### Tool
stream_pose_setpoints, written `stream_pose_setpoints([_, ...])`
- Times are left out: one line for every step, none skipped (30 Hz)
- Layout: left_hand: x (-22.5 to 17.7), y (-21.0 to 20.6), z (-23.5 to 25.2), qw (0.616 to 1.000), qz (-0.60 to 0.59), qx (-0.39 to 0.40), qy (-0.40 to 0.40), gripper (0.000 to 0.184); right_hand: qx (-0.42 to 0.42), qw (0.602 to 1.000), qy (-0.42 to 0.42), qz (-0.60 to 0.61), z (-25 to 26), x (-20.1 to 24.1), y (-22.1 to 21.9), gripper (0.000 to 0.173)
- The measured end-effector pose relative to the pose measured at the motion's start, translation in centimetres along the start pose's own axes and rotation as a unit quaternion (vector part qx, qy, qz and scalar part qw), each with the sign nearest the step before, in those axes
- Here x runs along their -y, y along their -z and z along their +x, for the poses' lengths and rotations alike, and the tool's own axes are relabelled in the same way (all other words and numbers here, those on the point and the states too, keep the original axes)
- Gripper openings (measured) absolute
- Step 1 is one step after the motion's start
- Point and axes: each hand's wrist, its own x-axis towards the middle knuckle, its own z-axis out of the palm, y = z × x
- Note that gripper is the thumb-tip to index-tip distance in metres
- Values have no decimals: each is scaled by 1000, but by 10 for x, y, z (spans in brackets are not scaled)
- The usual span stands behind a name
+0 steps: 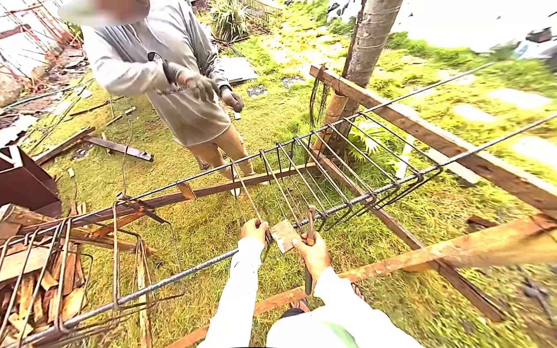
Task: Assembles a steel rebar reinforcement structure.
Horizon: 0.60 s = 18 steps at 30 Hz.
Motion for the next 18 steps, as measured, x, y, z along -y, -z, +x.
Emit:
stream_pose_setpoints([-2, -2, 1, 1000, -2, 4, -6, 32, -6, 1000, -3, 3, 3, 2, 1, 47])
stream_pose_setpoints([-6, -4, 1, 1000, -6, 10, -8, 31, -14, 1000, -2, 4, 6, 3, 1, 47])
stream_pose_setpoints([-9, -5, 1, 1000, -9, 14, -9, 31, -21, 1000, 1, -3, 8, 5, 0, 45])
stream_pose_setpoints([-11, -7, 1, 1000, -10, 15, -7, 31, -28, 1000, 2, -13, 9, 7, 0, 44])
stream_pose_setpoints([-11, -8, 3, 1000, -8, 16, -7, 31, -31, 999, -1, -24, 10, 9, -1, 45])
stream_pose_setpoints([-10, -9, 4, 1000, -5, 17, -9, 32, -35, 999, -3, -34, 10, 11, -2, 45])
stream_pose_setpoints([-8, -9, 6, 1000, -4, 17, -14, 34, -40, 998, -6, -38, 10, 12, -4, 45])
stream_pose_setpoints([-6, -9, 8, 1000, -6, 16, -20, 34, -43, 998, -7, -41, 10, 12, -5, 45])
stream_pose_setpoints([-4, -9, 9, 1000, -9, 16, -25, 33, -44, 998, -7, -44, 10, 12, -6, 46])
stream_pose_setpoints([-3, -9, 10, 999, -11, 17, -28, 34, -47, 998, -4, -47, 9, 12, -6, 46])
stream_pose_setpoints([-2, -9, 11, 999, -12, 20, -29, 34, -50, 997, -2, -50, 9, 12, -6, 46])
stream_pose_setpoints([-2, -9, 11, 999, -11, 24, -30, 34, -53, 997, -1, -51, 8, 12, -6, 46])
stream_pose_setpoints([-2, -9, 11, 999, -12, 24, -31, 34, -55, 997, -1, -49, 7, 12, -6, 46])
stream_pose_setpoints([-3, -9, 10, 999, -11, 22, -33, 33, -57, 997, -1, -46, 7, 13, -6, 46])
stream_pose_setpoints([-3, -9, 9, 999, -5, 20, -33, 33, -59, 997, -1, -45, 6, 13, -7, 45])
stream_pose_setpoints([-4, -9, 8, 999, 1, 16, -34, 34, -61, 997, -1, -43, 6, 13, -7, 45])
stream_pose_setpoints([-5, -9, 8, 999, 7, 13, -35, 34, -63, 997, -3, -42, 5, 12, -8, 45])
stream_pose_setpoints([-6, -9, 7, 999, 9, 10, -35, 34, -66, 997, -3, -42, 5, 12, -8, 46])
